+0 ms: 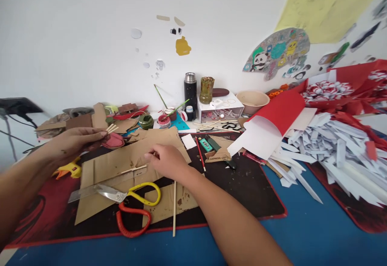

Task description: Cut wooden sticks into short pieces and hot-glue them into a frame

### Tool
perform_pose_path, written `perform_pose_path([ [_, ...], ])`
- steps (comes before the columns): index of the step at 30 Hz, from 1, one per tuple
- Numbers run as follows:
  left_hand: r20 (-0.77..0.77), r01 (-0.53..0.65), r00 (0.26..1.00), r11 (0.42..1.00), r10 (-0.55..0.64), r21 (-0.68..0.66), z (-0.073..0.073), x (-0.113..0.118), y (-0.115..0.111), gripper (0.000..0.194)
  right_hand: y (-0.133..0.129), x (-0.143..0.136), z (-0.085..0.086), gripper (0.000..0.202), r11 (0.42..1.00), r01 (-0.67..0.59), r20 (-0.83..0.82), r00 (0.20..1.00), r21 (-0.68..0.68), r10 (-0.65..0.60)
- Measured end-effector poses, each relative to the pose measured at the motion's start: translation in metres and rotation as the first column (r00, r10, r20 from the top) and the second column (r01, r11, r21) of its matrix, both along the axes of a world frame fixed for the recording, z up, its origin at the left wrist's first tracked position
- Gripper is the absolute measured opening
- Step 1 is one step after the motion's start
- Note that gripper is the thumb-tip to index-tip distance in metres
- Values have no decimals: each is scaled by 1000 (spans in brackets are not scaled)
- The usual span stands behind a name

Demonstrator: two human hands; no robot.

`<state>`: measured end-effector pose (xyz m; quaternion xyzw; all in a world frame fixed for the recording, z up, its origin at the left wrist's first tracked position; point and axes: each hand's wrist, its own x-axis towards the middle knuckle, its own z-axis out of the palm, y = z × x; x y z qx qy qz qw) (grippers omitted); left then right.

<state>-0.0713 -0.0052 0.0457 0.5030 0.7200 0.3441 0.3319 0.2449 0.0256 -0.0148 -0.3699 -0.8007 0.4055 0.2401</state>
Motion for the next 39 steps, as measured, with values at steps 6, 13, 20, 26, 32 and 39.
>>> perform_pose_path([
  [6, 283, 179, 939, 980, -197, 89, -16, 87, -7, 49, 5, 3, 3, 23, 954, -13, -221, 974, -299, -56],
  [13, 342, 141, 923, 981, -179, 131, -42, 127, -7, 52, 12, 3, 6, 21, 867, -62, -397, 903, -494, -162],
  [20, 222, 168, 959, 984, -177, 58, -36, 140, -20, 58, 14, 3, 3, 17, 881, -66, -413, 898, -469, -152],
  [26, 202, 194, 959, 980, -200, 51, -43, 139, -22, 60, 14, 4, 2, 18, 911, -66, -386, 916, -408, -106],
  [32, 35, 227, 972, 969, -231, 98, -36, 133, -24, 56, 14, 5, 3, 18, 930, -25, -333, 937, -368, -106],
  [39, -66, 195, 980, 976, -189, 98, -25, 133, -23, 45, 12, 6, -4, 25, 957, -13, -224, 973, -289, -54],
])
